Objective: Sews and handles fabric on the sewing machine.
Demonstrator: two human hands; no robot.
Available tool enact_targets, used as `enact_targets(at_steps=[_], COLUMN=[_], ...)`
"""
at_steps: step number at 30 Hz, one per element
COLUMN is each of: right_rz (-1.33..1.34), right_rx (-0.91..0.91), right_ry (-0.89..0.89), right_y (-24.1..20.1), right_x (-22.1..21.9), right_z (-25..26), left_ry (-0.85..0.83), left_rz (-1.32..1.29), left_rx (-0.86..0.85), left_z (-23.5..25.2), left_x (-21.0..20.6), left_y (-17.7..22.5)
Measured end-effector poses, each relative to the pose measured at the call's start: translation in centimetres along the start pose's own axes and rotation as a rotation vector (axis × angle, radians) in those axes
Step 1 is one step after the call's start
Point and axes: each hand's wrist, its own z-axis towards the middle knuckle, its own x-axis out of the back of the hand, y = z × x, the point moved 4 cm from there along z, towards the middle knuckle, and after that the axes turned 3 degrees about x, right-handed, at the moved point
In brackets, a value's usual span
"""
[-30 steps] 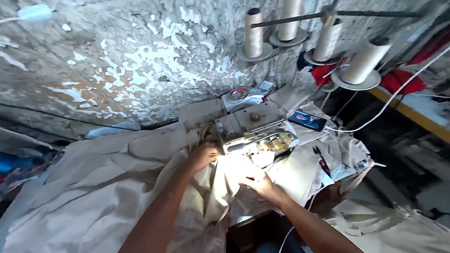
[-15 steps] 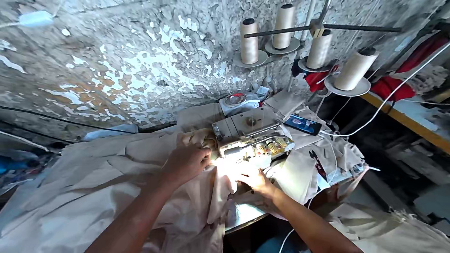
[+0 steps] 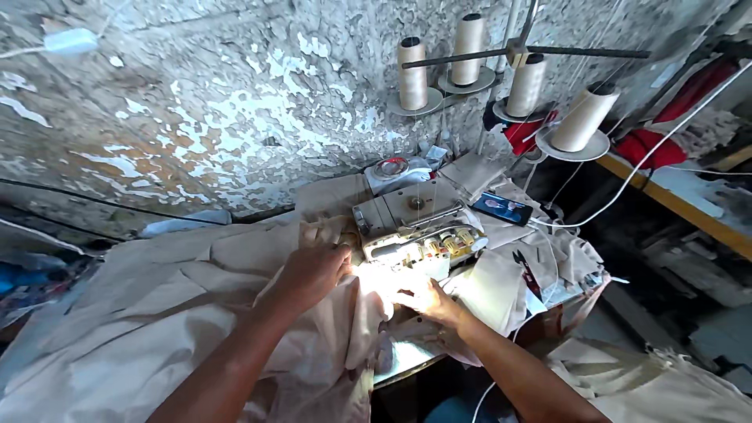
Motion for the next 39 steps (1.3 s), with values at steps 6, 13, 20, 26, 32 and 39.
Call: enact_targets(at_steps=[6, 13, 20, 26, 32, 39], right_rz=[-0.004, -0.298, -0.359, -0.504, -0.575, -0.614], right_rx=[-0.022, 0.254, 0.309, 0.37, 0.384, 0.445], right_ry=[0.009, 0.317, 0.423, 0.173, 0.12, 0.234], right_y=[-0.3, -0.9, -0.7, -1.4, -2.4, -1.6], right_x=[0.0, -2.1, -2.6, 0.3, 0.8, 0.0], right_z=[0.1, -0.3, -0.5, -1.8, -0.3, -1.1], left_ry=[0.027, -0.12, -0.195, -0.444, -0.395, -0.36], left_rz=[-0.022, -0.391, -0.498, -0.665, -0.731, -0.733], left_rx=[-0.004, -0.009, -0.02, -0.051, 0.021, -0.005], left_z=[-0.5, -1.6, -2.0, -4.0, -3.3, -4.0], left_x=[0.6, 1.8, 2.1, -0.1, -0.2, -0.6], left_y=[0.4, 1.9, 2.6, 5.4, 5.7, 6.2])
